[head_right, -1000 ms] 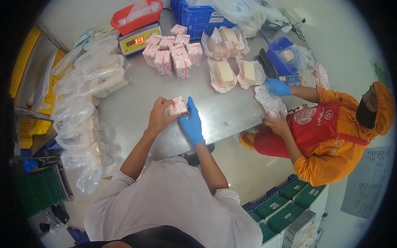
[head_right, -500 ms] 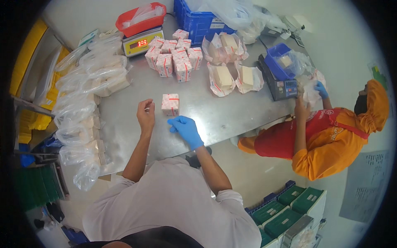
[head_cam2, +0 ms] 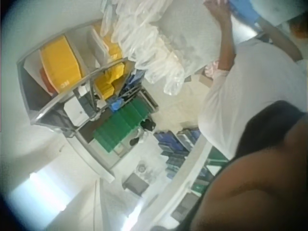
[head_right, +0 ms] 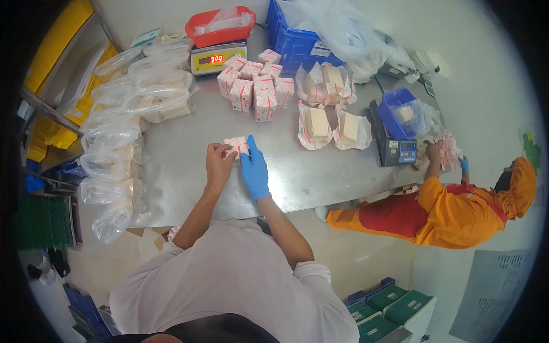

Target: The person unpacks small white blocks from a cardboard box and places them into clear plastic bags. They then seal the bags and stack them on a stainless steel table.

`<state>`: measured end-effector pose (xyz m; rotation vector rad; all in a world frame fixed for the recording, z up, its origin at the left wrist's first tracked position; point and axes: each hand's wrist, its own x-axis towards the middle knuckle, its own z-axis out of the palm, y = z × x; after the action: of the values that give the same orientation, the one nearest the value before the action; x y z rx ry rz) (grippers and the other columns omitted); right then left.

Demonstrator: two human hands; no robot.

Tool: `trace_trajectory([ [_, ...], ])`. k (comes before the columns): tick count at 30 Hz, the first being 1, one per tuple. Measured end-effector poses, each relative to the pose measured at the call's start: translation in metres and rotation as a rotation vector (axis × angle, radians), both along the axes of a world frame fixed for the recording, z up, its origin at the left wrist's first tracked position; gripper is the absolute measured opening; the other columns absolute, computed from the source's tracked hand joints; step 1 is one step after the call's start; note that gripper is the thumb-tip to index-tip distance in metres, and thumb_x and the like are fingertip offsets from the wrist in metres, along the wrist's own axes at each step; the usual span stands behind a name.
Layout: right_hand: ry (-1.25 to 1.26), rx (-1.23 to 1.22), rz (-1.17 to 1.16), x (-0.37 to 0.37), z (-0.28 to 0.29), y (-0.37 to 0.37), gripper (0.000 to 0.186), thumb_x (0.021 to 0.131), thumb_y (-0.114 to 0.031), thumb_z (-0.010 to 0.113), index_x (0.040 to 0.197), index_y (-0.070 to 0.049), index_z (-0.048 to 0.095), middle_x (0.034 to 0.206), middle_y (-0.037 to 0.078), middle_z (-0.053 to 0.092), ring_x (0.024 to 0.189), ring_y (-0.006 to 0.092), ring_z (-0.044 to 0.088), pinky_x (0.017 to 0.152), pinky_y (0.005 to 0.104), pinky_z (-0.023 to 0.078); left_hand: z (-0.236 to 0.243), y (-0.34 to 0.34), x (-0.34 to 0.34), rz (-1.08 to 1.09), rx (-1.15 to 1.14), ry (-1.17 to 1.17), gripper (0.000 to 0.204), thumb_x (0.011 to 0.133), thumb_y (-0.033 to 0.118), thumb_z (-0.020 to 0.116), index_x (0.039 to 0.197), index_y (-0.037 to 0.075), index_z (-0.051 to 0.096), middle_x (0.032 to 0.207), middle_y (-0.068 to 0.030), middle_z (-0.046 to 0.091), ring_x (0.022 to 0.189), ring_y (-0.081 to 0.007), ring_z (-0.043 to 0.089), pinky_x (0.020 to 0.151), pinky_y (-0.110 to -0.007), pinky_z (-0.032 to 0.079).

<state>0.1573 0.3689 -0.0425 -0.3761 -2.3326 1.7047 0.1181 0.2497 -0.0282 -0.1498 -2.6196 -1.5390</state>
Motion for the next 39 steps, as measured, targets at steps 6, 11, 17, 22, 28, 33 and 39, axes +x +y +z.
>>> trace_trajectory([
  [6, -0.043, -0.005, -0.031, 0.010, 0.010, -0.006, 0.054, 0.093, -0.013, 0.056, 0.146, -0.012, 0.042, 0.113, 0.012, 0.058, 0.093, 0.0206, 0.058, 0.084, 0.0316, 0.047, 0.005, 0.003, 0.000, -0.009, -0.062, 0.087, 0.019, 0.077, 0.011, 0.073, 0.090, -0.001, 0.066, 0.099, -0.0143, 0.055, 0.089, -0.0303, 0.059, 0.078, -0.039, 0.049],
  [11, 0.004, 0.172, -0.054, 0.017, 0.007, -0.009, 0.048, 0.091, -0.010, 0.060, 0.138, -0.011, 0.052, 0.114, 0.008, 0.058, 0.092, 0.0151, 0.057, 0.084, 0.0301, 0.048, 0.012, 0.001, 0.004, -0.024, -0.199, -0.006, 0.016, 0.077, 0.009, 0.075, 0.084, -0.001, 0.066, 0.086, -0.0123, 0.060, 0.075, -0.0252, 0.060, 0.069, -0.035, 0.048],
  [17, 0.013, -0.008, -0.125, 0.009, 0.011, -0.004, 0.033, 0.082, -0.011, 0.070, 0.113, -0.003, 0.062, 0.100, 0.009, 0.056, 0.090, 0.0175, 0.057, 0.079, 0.0306, 0.047, -0.003, -0.013, 0.001, -0.229, 0.322, -0.243, 0.014, 0.080, 0.005, 0.071, 0.091, -0.002, 0.068, 0.079, -0.0099, 0.058, 0.073, -0.0216, 0.059, 0.073, -0.029, 0.048],
  [22, 0.083, -0.146, 0.043, -0.008, -0.002, 0.023, 0.016, 0.080, -0.007, 0.071, 0.095, -0.003, 0.069, 0.092, 0.006, 0.056, 0.080, 0.0159, 0.058, 0.074, 0.0271, 0.046, -0.003, -0.026, -0.018, -0.287, 0.496, -0.158, 0.022, 0.079, 0.007, 0.072, 0.100, 0.002, 0.071, 0.086, -0.0025, 0.058, 0.078, -0.0141, 0.052, 0.070, -0.026, 0.042],
  [28, 0.233, 0.043, 0.187, -0.047, 0.005, 0.049, 0.015, 0.078, -0.008, 0.071, 0.093, -0.009, 0.073, 0.085, 0.007, 0.056, 0.079, 0.0197, 0.058, 0.073, 0.0305, 0.047, 0.021, -0.015, -0.082, -0.774, -0.138, 0.277, 0.022, 0.076, 0.008, 0.073, 0.098, 0.009, 0.072, 0.097, -0.0061, 0.059, 0.093, -0.0242, 0.055, 0.081, -0.036, 0.046],
  [33, 0.185, 0.220, 0.016, -0.019, 0.014, 0.049, 0.016, 0.082, -0.015, 0.067, 0.096, -0.010, 0.073, 0.086, 0.008, 0.061, 0.081, 0.0246, 0.061, 0.074, 0.0345, 0.049, 0.010, -0.021, -0.044, -0.594, -0.153, 0.405, 0.012, 0.076, 0.007, 0.074, 0.088, 0.007, 0.072, 0.095, -0.0090, 0.065, 0.089, -0.0273, 0.063, 0.077, -0.036, 0.051],
  [39, 0.001, 0.131, 0.148, 0.072, -0.011, 0.005, 0.018, 0.087, -0.016, 0.064, 0.102, -0.009, 0.071, 0.098, 0.009, 0.070, 0.090, 0.0252, 0.067, 0.082, 0.0319, 0.052, -0.018, -0.042, 0.056, -0.205, 0.103, -0.266, 0.016, 0.084, 0.015, 0.073, 0.089, -0.001, 0.072, 0.080, -0.0125, 0.071, 0.068, -0.0181, 0.067, 0.066, -0.030, 0.052],
])
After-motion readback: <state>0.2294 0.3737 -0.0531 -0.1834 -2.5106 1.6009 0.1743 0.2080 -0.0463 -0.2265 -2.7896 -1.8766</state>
